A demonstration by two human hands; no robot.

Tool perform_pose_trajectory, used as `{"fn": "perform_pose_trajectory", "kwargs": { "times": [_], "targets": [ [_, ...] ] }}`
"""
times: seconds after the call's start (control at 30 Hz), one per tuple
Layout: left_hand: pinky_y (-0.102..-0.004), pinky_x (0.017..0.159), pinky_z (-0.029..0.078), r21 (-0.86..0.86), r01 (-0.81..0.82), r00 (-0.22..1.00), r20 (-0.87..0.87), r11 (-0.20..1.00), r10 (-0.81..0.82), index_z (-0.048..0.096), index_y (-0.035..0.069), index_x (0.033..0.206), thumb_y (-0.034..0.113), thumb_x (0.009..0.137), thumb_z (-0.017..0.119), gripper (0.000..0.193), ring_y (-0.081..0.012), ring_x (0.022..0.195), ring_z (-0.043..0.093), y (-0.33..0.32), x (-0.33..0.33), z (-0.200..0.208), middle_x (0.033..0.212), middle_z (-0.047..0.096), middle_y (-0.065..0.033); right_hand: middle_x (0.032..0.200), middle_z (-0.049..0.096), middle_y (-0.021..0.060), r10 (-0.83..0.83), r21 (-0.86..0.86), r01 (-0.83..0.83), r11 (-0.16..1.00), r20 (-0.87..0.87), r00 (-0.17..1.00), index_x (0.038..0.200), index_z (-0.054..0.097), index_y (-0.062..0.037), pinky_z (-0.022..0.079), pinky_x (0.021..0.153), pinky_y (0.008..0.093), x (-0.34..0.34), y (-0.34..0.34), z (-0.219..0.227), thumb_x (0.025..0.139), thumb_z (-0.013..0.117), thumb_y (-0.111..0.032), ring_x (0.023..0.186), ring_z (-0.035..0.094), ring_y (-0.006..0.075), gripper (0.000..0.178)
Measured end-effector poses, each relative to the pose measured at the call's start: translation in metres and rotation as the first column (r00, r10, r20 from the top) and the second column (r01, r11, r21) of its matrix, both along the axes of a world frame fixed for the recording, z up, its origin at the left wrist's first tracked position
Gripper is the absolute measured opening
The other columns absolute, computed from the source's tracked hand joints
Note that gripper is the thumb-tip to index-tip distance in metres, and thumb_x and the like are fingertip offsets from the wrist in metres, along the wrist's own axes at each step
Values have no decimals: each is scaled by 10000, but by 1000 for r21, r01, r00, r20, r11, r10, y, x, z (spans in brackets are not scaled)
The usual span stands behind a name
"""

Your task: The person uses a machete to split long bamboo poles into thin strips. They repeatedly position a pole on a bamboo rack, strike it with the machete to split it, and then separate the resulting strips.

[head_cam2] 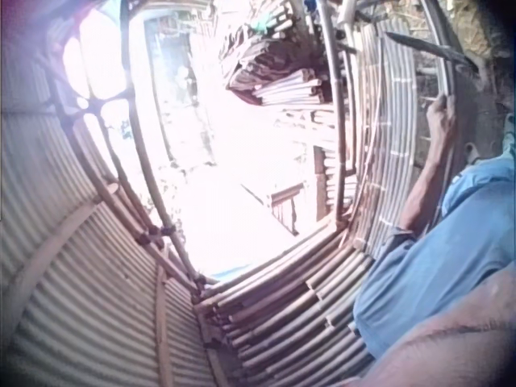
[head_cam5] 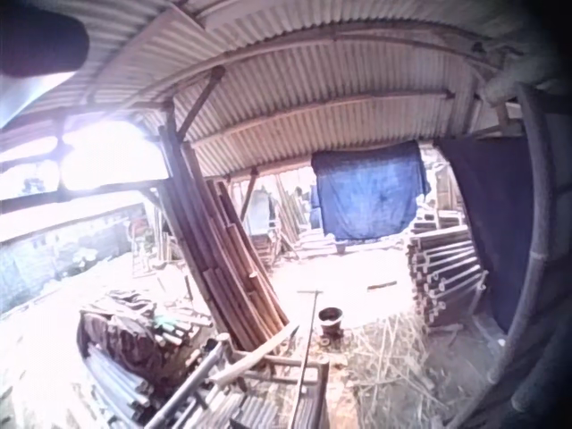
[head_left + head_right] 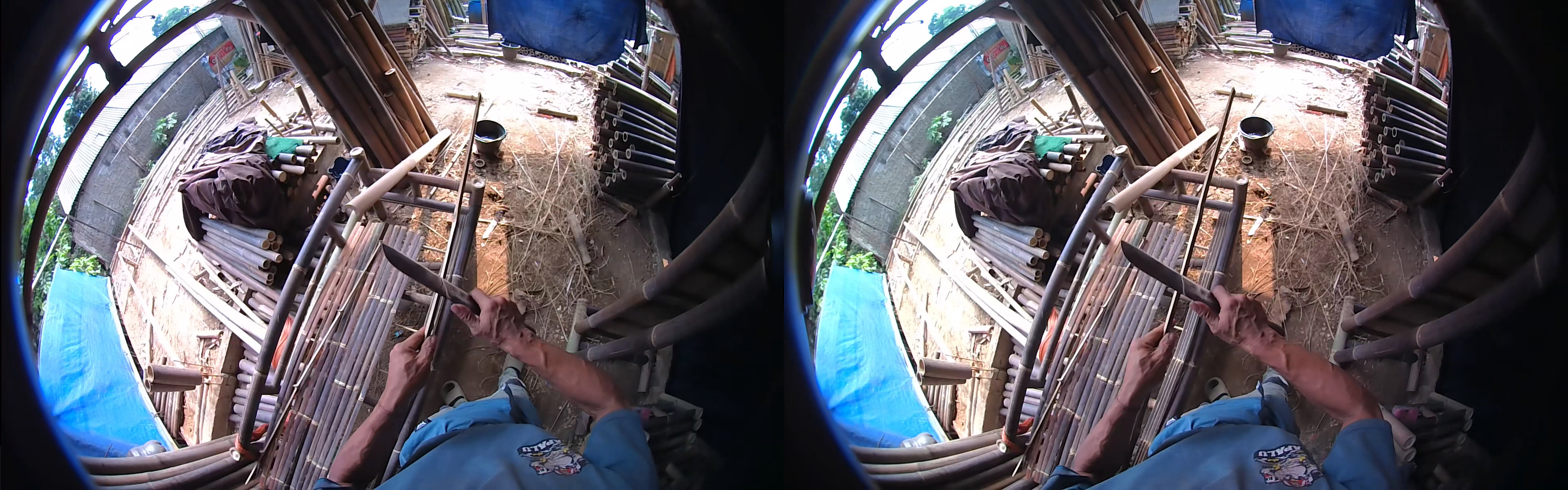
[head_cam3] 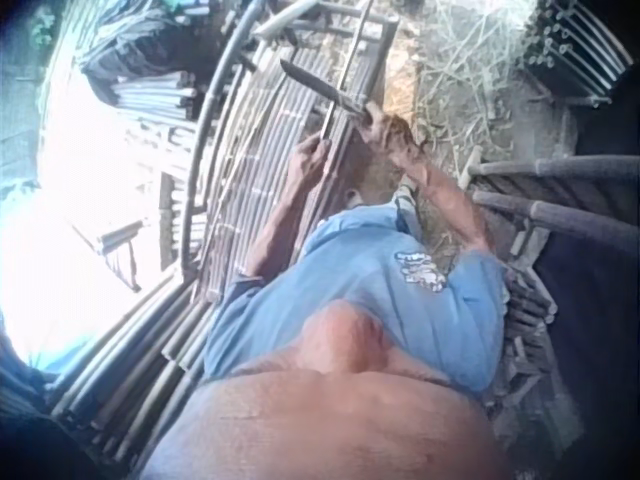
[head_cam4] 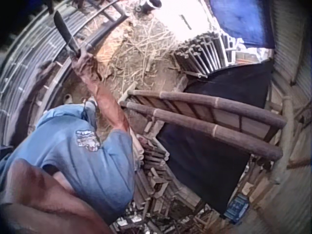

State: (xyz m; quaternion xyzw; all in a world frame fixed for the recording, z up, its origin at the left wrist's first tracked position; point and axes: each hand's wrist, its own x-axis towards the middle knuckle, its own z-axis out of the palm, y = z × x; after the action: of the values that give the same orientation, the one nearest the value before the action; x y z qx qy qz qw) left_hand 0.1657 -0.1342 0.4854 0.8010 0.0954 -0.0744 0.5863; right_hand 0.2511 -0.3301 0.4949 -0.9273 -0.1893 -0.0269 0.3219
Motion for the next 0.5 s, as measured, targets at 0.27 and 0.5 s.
{"fn": "perform_pose_trajectory", "kwargs": {
  "times": [0.27, 0.5],
  "targets": [
    [-269, 733, 484, -14, 32, 999, 29, 999, -32, 591, 78, 1255, 194, 940, 565, 337, -74, 821, 590, 5, -37, 1, 890, 695, -114, 587, 594, 170, -152, 11, 152, 988, -7, 988, 819, 561, -79, 473, 464, 424, 39, -18, 14, 900, 478, -614, 544, 632, 348, 548],
    [-227, 711, 466, -8, -1, 1000, -3, 1000, 1, 574, 54, 1270, 164, 949, 571, 339, -47, 804, 547, -5, -54, 9, 873, 678, -63, 545, 572, 136, -87, 51, 85, 995, 49, 995, 832, 571, -67, 491, 451, 414, 67, -41, -2, 863, 500, -663, 474, 610, 304, 601]
  ]
}}
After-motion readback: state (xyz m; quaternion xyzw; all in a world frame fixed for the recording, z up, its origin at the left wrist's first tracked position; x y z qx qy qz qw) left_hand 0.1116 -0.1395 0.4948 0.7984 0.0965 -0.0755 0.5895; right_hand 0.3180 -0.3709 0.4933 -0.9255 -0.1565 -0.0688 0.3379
